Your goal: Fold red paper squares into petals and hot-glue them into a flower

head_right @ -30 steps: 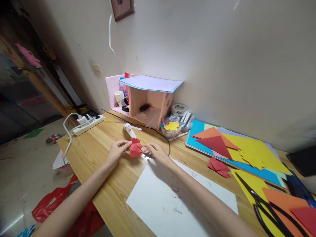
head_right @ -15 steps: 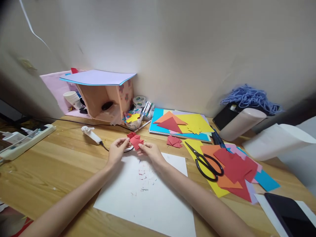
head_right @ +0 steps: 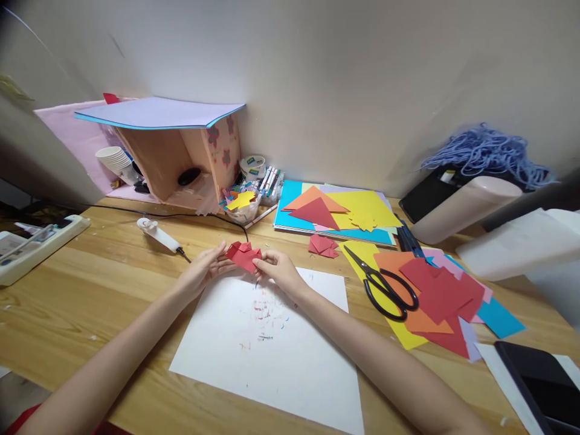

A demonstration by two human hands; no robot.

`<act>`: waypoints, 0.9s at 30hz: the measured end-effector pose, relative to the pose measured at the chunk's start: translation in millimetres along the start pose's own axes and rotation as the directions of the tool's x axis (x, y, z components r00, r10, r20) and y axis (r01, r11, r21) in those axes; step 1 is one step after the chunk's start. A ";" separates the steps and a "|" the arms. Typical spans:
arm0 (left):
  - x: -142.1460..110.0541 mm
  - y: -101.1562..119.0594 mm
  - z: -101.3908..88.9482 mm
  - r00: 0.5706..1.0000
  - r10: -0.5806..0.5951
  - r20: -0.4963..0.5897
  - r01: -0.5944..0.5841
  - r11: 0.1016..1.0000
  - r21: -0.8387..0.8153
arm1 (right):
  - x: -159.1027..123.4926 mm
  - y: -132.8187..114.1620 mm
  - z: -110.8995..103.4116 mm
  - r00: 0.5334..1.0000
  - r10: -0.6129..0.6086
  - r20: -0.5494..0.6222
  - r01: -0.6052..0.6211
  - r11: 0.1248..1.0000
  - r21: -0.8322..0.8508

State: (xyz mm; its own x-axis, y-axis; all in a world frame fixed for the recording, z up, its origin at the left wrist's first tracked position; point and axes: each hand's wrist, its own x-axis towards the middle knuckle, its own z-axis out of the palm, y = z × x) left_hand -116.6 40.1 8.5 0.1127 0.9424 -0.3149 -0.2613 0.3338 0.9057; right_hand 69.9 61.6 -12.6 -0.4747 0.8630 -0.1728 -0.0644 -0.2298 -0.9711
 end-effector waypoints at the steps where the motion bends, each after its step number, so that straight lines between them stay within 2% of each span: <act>1: -0.2 -0.1 0.6 0.999 -0.023 0.034 0.023 0.999 0.024 | -0.4 -0.6 0.2 1.000 0.000 0.006 0.000 1.000 -0.016; 4: -1.0 -2.1 1.4 0.995 -0.032 0.090 0.026 0.997 0.074 | -2.2 -3.6 1.0 1.000 -0.011 0.017 0.012 0.999 -0.050; 10: -1.4 -7.1 -1.0 0.994 -0.033 0.105 0.019 0.991 0.130 | -5.2 -6.7 2.0 0.999 -0.026 0.025 0.028 0.994 -0.107; 21: -0.8 -11.9 0.4 1.000 -0.002 -0.011 0.005 0.966 0.260 | -5.3 -0.9 -1.1 0.997 -0.063 0.037 0.068 0.983 -0.171; 27: -3.4 -9.9 4.9 0.998 0.008 -0.054 0.007 0.964 0.267 | -5.6 0.4 -1.3 0.994 -0.088 0.061 0.097 0.981 -0.165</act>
State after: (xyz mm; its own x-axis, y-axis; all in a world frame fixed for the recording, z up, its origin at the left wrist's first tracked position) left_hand -109.7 33.6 2.0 0.0585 0.9447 -0.3226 0.0050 0.3229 0.9464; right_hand 73.7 57.2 -12.3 -0.5195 0.8510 -0.0767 0.0361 -0.0678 -0.9970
